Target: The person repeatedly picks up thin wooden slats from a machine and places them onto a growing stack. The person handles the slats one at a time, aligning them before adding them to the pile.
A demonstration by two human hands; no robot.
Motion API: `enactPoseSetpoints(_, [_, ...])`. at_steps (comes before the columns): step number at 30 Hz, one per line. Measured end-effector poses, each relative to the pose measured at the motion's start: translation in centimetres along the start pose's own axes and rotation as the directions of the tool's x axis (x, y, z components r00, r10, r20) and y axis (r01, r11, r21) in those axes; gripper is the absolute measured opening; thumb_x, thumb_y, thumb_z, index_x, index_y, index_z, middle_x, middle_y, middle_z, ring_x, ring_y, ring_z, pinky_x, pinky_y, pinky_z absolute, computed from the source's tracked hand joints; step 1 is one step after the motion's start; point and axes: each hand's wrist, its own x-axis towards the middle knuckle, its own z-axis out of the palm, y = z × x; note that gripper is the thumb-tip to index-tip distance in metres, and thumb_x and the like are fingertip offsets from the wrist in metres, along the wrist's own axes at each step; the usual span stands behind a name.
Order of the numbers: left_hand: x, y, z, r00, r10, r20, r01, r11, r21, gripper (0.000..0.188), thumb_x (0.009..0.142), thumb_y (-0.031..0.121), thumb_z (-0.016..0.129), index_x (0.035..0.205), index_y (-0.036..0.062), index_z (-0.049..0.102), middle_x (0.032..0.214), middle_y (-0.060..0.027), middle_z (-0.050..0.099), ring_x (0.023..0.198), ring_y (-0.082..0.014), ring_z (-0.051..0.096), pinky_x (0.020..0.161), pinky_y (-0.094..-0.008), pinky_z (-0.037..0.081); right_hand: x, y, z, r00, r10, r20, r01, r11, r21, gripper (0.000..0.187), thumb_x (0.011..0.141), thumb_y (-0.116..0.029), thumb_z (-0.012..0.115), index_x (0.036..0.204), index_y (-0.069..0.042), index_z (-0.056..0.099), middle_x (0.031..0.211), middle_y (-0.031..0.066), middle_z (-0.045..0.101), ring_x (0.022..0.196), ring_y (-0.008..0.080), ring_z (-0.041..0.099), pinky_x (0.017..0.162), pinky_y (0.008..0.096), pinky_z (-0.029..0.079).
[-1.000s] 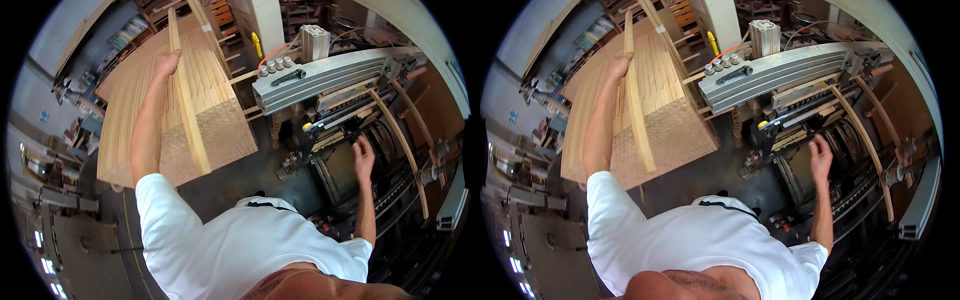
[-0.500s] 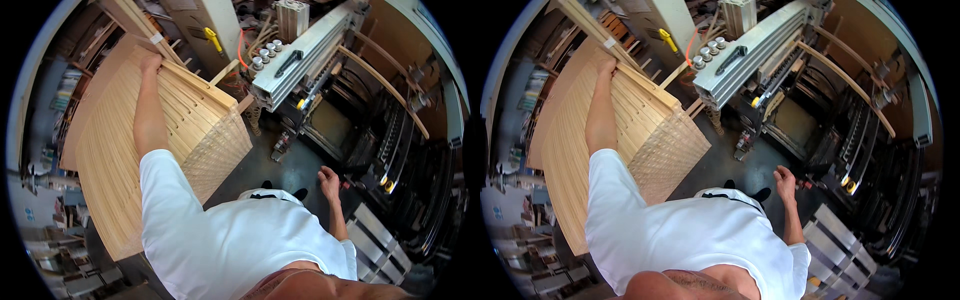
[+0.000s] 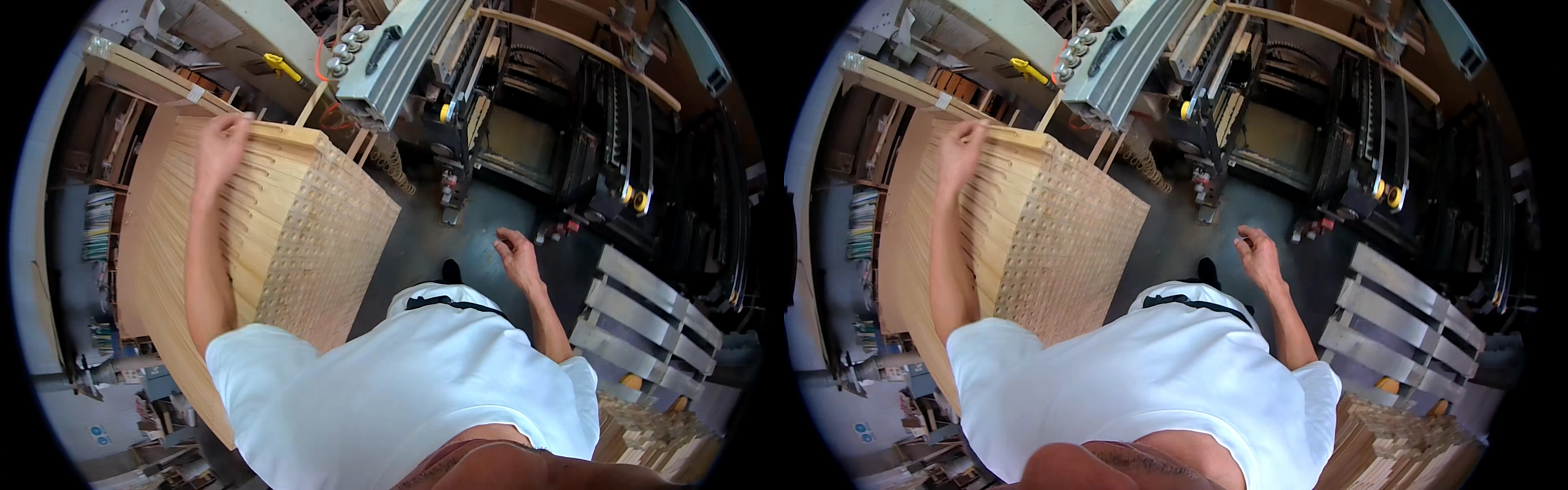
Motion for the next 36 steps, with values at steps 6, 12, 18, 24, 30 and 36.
enactPoseSetpoints(6, [-5.1, 8.4, 4.1, 0.889, 0.359, 0.285, -0.414, 0.896, 0.161, 0.05, 0.086, 0.038, 0.074, 0.117, -0.0017, 0.067, 0.115, -0.0204, 0.065, 0.112, -0.0339, 0.059, 0.099, -0.04, 0.047, -5.6, 1.9, 0.8, 0.997, 0.021, 0.073, -0.021, 1.0, 0.011, 0.031, 0.089, -0.011, 0.066, 0.117, 0.002, 0.067, 0.111, 0.0215, 0.069, 0.099, 0.036, 0.068, 0.088, 0.0424, 0.053])
enactPoseSetpoints(12, [-3.4, 5.3, 6.7, 0.913, 0.189, 0.363, -0.238, 0.967, 0.095, 0.033, 0.087, 0.028, 0.072, 0.101, -0.0016, 0.071, 0.09, -0.0106, 0.069, 0.083, -0.0226, 0.063, 0.077, -0.0358, 0.051, -12.1, 4.6, 0.0, 0.994, 0.097, 0.048, -0.094, 0.994, -0.048, 0.031, 0.088, -0.012, 0.066, 0.116, 0.001, 0.067, 0.111, 0.0215, 0.069, 0.101, 0.0372, 0.067, 0.088, 0.0428, 0.053])
enactPoseSetpoints(18, [-1.4, 4.1, 6.9, 0.89, 0.14, 0.435, -0.129, 0.99, -0.056, 0.02, 0.088, 0.021, 0.071, 0.093, 0.0023, 0.072, 0.074, 0.0012, 0.062, 0.072, -0.009, 0.056, 0.066, -0.0272, 0.047, -16.7, 6.0, -2.8, 0.979, 0.201, -0.035, -0.203, 0.971, -0.125, 0.034, 0.089, -0.017, 0.066, 0.118, 0.0, 0.067, 0.114, 0.0199, 0.068, 0.107, 0.0373, 0.065, 0.092, 0.0447, 0.052])
enactPoseSetpoints(24, [-1.1, 5.8, 8.3, 0.76, 0.219, 0.612, -0.291, 0.957, 0.018, 0.032, 0.094, 0.031, 0.058, 0.104, 0.0029, 0.069, 0.083, -0.0032, 0.065, 0.075, -0.013, 0.054, 0.068, -0.0304, 0.046, -20.3, 4.7, -5.7, 0.954, 0.219, -0.206, -0.27, 0.926, -0.265, 0.036, 0.091, -0.024, 0.064, 0.123, -0.007, 0.064, 0.118, 0.0184, 0.064, 0.108, 0.037, 0.063, 0.091, 0.0462, 0.053])
enactPoseSetpoints(30, [-10.2, 17.0, 7.0, 0.674, 0.739, 0.0, -0.712, 0.648, 0.271, 0.042, 0.099, 0.028, 0.063, 0.129, -0.0012, 0.062, 0.123, -0.0204, 0.065, 0.11, -0.0302, 0.064, 0.095, -0.0414, 0.051, -28.4, -4.9, -13.3, 0.816, -0.221, -0.534, 0.071, 0.956, -0.286, 0.036, 0.089, -0.019, 0.065, 0.124, -0.008, 0.061, 0.116, 0.0143, 0.062, 0.108, 0.0334, 0.06, 0.092, 0.0454, 0.049])
enactPoseSetpoints(36, [-24.1, 28.8, 22.8, 0.547, 0.785, 0.29, -0.515, 0.589, -0.623, 0.029, 0.096, 0.01, 0.064, 0.123, -0.0011, 0.064, 0.12, -0.0109, 0.065, 0.108, -0.0206, 0.06, 0.097, -0.0319, 0.045, -45.1, -8.8, -23.1, 0.325, -0.431, -0.842, -0.584, 0.609, -0.537, 0.025, 0.086, -0.013, 0.072, 0.11, -0.005, 0.068, 0.111, 0.0157, 0.07, 0.1, 0.0341, 0.068, 0.086, 0.0429, 0.056])
